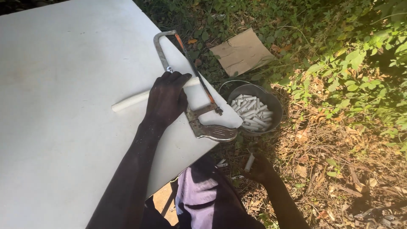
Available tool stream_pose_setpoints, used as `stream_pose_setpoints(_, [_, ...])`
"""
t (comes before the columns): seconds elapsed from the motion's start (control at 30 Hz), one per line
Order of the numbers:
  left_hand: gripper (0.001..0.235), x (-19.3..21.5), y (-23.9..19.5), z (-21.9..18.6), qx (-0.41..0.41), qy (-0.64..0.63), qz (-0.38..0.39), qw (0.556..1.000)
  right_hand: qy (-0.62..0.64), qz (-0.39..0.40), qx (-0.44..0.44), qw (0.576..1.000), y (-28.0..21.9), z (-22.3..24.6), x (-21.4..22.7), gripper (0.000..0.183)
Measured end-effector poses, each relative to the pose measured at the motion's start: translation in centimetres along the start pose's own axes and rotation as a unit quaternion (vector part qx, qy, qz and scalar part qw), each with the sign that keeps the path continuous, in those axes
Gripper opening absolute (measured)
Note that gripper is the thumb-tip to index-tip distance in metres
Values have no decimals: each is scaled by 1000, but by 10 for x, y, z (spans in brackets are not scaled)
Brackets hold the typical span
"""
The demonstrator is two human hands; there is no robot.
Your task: Cutting a white plastic pipe into small segments using a hacksaw.
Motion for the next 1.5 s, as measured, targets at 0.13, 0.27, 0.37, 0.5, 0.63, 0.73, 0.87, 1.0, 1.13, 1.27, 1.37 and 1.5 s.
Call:
stream_pose_setpoints(0.13, [46, -9, 0, -4, -32, -20, 2, 999, -17, 39, 4, 999, 27, 54, -20, 38])
stream_pose_setpoints(0.27, [46, -14, -2, 4, -15, -17, -2, 1000, 1, 98, 121, 988, -8, 143, -101, 81])
stream_pose_setpoints(0.37, [39, -3, 0, 3, -5, 14, -21, 1000, -39, 138, 152, 978, -35, 145, -136, 42])
stream_pose_setpoints(0.5, [38, 1, -2, 7, 19, 18, -40, 999, -78, 112, 179, 974, -43, 122, -121, 46])
stream_pose_setpoints(0.63, [34, -3, -5, 12, 14, 12, -25, 1000, -185, 97, 215, 954, -87, 112, -149, 50])
stream_pose_setpoints(0.73, [33, -4, -4, 14, 8, 10, -19, 1000, -262, 120, 284, 914, -152, 119, -203, 53])
stream_pose_setpoints(0.87, [30, -5, -4, 16, 12, 12, -14, 1000, -374, 203, 431, 796, -230, 122, -268, 44])
stream_pose_setpoints(1.0, [26, -7, -3, 23, 40, 3, -37, 999, -503, 246, 543, 625, -290, 88, -309, 38])
stream_pose_setpoints(1.13, [25, -7, -1, 27, 48, -12, -27, 998, -627, 261, 601, 422, -321, 31, -338, 49])
stream_pose_setpoints(1.27, [25, -3, -5, 28, 65, -13, -28, 997, -643, 263, 584, 420, -325, 16, -349, 41])
stream_pose_setpoints(1.37, [25, -9, -5, 32, 70, -24, -28, 997, -605, 279, 567, 483, -323, 26, -344, 36])
stream_pose_setpoints(1.5, [24, -9, -3, 32, 77, -26, -28, 996, -609, 280, 557, 491, -325, 25, -334, 33])
Point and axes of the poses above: each hand's wrist, its own y-axis towards the middle knuckle, its own x-axis out of the back of the hand, z = x × y, the point moved 10 cm from there along y, towards the middle knuckle, and after that the axes turned 6 degrees about y, right-handed, at the moved point
